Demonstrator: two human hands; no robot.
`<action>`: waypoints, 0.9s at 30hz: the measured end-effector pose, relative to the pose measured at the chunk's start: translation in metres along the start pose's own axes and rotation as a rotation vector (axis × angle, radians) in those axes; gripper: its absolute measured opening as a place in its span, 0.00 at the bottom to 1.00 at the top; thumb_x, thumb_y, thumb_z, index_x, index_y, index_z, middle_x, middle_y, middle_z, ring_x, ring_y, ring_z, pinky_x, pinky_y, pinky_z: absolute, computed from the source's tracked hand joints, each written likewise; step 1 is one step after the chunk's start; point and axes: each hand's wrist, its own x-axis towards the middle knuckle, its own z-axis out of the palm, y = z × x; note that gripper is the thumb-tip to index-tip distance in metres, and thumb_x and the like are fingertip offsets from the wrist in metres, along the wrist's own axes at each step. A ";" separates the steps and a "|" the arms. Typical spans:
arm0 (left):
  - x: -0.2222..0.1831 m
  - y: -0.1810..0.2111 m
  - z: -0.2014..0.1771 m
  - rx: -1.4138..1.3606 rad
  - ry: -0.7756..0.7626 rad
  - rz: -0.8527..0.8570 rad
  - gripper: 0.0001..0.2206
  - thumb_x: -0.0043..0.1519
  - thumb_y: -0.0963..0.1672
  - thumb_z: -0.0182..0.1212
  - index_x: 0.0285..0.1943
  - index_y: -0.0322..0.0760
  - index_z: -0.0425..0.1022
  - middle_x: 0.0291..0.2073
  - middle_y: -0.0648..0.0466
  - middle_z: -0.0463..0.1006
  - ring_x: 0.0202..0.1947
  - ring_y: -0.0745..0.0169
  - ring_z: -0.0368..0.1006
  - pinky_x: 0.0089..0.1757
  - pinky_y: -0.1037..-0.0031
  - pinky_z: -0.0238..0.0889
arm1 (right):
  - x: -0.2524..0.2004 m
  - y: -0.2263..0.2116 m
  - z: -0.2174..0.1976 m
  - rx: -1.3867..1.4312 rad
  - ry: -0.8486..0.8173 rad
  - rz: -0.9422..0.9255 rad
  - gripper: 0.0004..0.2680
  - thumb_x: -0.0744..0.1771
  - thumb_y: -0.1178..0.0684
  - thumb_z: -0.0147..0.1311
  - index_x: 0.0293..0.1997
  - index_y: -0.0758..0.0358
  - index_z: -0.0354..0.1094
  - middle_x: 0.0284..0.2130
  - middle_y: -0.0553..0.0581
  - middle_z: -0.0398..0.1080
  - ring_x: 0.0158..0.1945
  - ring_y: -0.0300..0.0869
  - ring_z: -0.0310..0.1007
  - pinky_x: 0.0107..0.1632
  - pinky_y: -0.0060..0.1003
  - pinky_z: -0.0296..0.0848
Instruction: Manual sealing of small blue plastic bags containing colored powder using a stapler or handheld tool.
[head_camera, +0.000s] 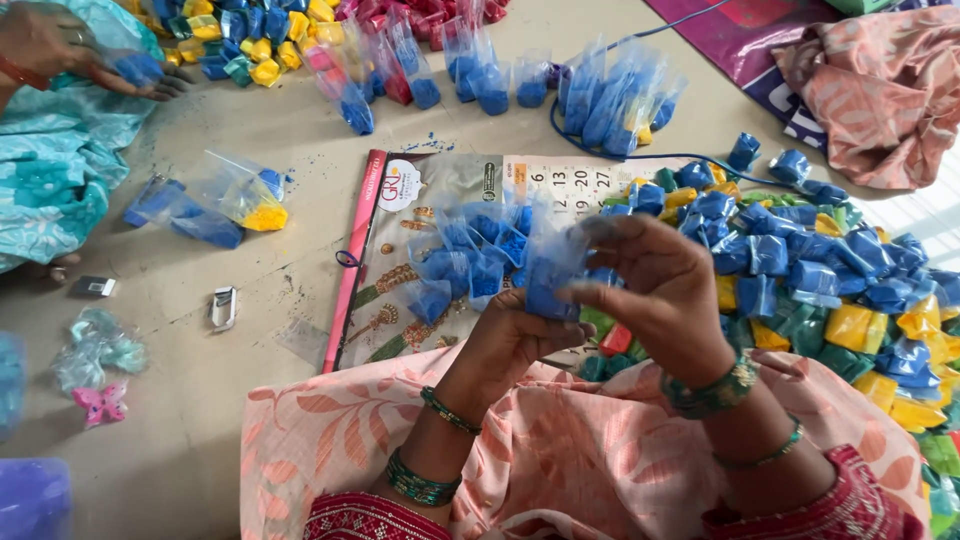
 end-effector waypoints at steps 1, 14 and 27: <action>-0.001 0.004 0.002 0.002 0.003 0.002 0.13 0.58 0.31 0.56 0.52 0.21 0.76 0.44 0.40 0.81 0.46 0.45 0.81 0.52 0.59 0.75 | -0.002 0.006 -0.004 0.004 -0.002 0.000 0.14 0.61 0.67 0.64 0.49 0.68 0.70 0.47 0.53 0.75 0.50 0.35 0.77 0.54 0.34 0.80; -0.008 0.012 -0.007 0.056 0.024 0.093 0.13 0.58 0.32 0.57 0.50 0.25 0.78 0.42 0.42 0.82 0.43 0.48 0.81 0.50 0.56 0.77 | -0.022 0.042 0.018 -0.258 0.102 -0.039 0.09 0.65 0.68 0.63 0.46 0.69 0.69 0.40 0.51 0.73 0.45 0.33 0.76 0.48 0.27 0.77; -0.010 0.013 0.012 0.118 0.106 0.138 0.15 0.55 0.32 0.54 0.49 0.26 0.79 0.44 0.46 0.85 0.44 0.52 0.82 0.50 0.61 0.77 | -0.019 0.032 0.031 -0.247 0.209 -0.073 0.12 0.63 0.67 0.62 0.48 0.67 0.65 0.42 0.51 0.73 0.46 0.32 0.75 0.48 0.27 0.77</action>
